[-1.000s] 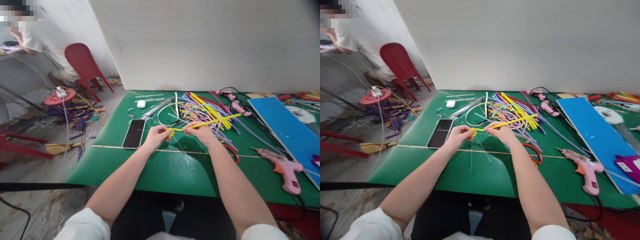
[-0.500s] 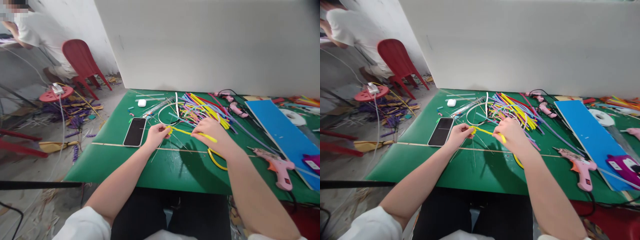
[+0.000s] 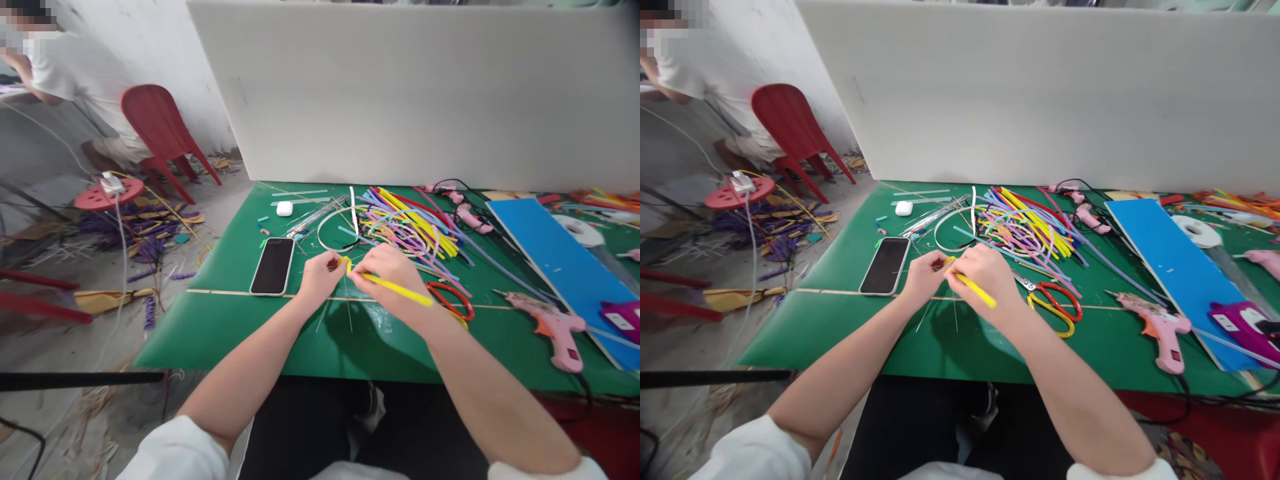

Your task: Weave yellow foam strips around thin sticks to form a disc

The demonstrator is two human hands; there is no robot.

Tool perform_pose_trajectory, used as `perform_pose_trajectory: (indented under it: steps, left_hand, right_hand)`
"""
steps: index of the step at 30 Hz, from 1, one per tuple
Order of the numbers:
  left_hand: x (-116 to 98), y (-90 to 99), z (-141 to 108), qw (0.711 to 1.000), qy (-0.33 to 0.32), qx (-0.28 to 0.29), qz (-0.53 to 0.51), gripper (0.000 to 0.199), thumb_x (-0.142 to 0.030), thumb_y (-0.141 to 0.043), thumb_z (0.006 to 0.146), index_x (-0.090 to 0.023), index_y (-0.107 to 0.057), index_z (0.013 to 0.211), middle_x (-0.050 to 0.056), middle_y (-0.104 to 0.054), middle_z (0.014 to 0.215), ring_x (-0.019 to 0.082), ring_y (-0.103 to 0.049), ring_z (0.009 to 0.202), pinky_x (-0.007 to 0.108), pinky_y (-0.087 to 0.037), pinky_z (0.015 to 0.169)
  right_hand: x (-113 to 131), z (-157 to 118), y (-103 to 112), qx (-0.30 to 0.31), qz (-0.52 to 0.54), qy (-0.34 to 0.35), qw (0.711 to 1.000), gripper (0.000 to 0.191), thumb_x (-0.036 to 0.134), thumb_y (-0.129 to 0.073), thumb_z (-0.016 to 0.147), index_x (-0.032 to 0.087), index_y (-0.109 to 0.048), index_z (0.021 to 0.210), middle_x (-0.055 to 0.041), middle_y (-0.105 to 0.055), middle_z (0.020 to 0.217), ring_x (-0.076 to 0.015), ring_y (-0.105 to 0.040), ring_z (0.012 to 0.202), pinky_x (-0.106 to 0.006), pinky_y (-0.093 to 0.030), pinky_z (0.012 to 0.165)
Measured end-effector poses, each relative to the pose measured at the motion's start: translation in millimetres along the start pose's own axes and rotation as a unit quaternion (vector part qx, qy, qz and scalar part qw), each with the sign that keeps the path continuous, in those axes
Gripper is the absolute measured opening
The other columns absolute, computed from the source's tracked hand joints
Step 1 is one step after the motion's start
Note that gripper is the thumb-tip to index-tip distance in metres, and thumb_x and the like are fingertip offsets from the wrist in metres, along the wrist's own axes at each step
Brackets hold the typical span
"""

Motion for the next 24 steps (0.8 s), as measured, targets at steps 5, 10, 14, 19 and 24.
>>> perform_pose_trajectory:
  steps: [5,10,14,19,24]
  left_hand:
    - [7,-9.7,-4,0.989,0.066,0.055,-0.123,0.018,-0.031,-0.060,0.071,-0.015,-0.055,0.067,-0.002,-0.056,0.058,0.010,-0.054,0.053,0.021,-0.043,0.053]
    - [6,-33.8,-14,0.950,0.127,0.164,-0.233,0.023,-0.033,-0.066,0.068,-0.013,-0.055,0.067,-0.001,-0.059,0.060,0.010,-0.057,0.053,0.023,-0.047,0.053]
    - [-8,-48.7,-27,0.912,0.137,0.270,-0.276,0.023,-0.031,-0.069,0.067,-0.012,-0.056,0.068,0.000,-0.061,0.059,0.008,-0.057,0.051,0.021,-0.047,0.051]
    - [-24,-49.0,-35,0.867,0.120,0.325,-0.358,0.022,-0.031,-0.070,0.067,-0.012,-0.057,0.068,0.001,-0.063,0.062,0.010,-0.060,0.051,0.023,-0.049,0.052]
    - [-22,-32.0,-23,0.864,0.123,0.227,-0.433,0.025,-0.032,-0.073,0.062,-0.015,-0.056,0.065,-0.001,-0.061,0.058,0.010,-0.058,0.048,0.023,-0.048,0.047]
  right_hand:
    - [-17,22,20,0.072,0.039,-0.076,0.994,0.014,0.027,-0.061,0.074,0.017,-0.065,0.064,-0.0015,-0.064,0.068,-0.0137,-0.054,0.069,-0.026,-0.039,0.064]
    - [-24,23,32,0.215,0.071,-0.103,0.968,0.015,0.036,-0.063,0.071,0.023,-0.067,0.066,0.0019,-0.063,0.067,-0.0128,-0.054,0.065,-0.025,-0.036,0.055]
    - [-43,23,41,0.258,0.122,-0.132,0.949,0.014,0.036,-0.066,0.067,0.022,-0.068,0.065,0.0015,-0.062,0.063,-0.0124,-0.054,0.062,-0.025,-0.036,0.053]
    - [-93,13,20,0.178,0.317,-0.245,0.899,0.018,0.035,-0.070,0.062,0.018,-0.066,0.066,0.0000,-0.061,0.061,-0.0119,-0.054,0.059,-0.025,-0.041,0.055]
    - [-121,-16,-30,0.039,0.476,-0.332,0.813,0.022,0.034,-0.073,0.058,0.016,-0.061,0.060,0.0014,-0.058,0.058,-0.0104,-0.055,0.057,-0.026,-0.045,0.059]
Point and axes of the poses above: each hand's wrist, its own z-axis towards the middle knuckle, its own y-axis out of the back of the hand, x = y × z, the point moved 10 cm from there along z, towards the middle knuckle
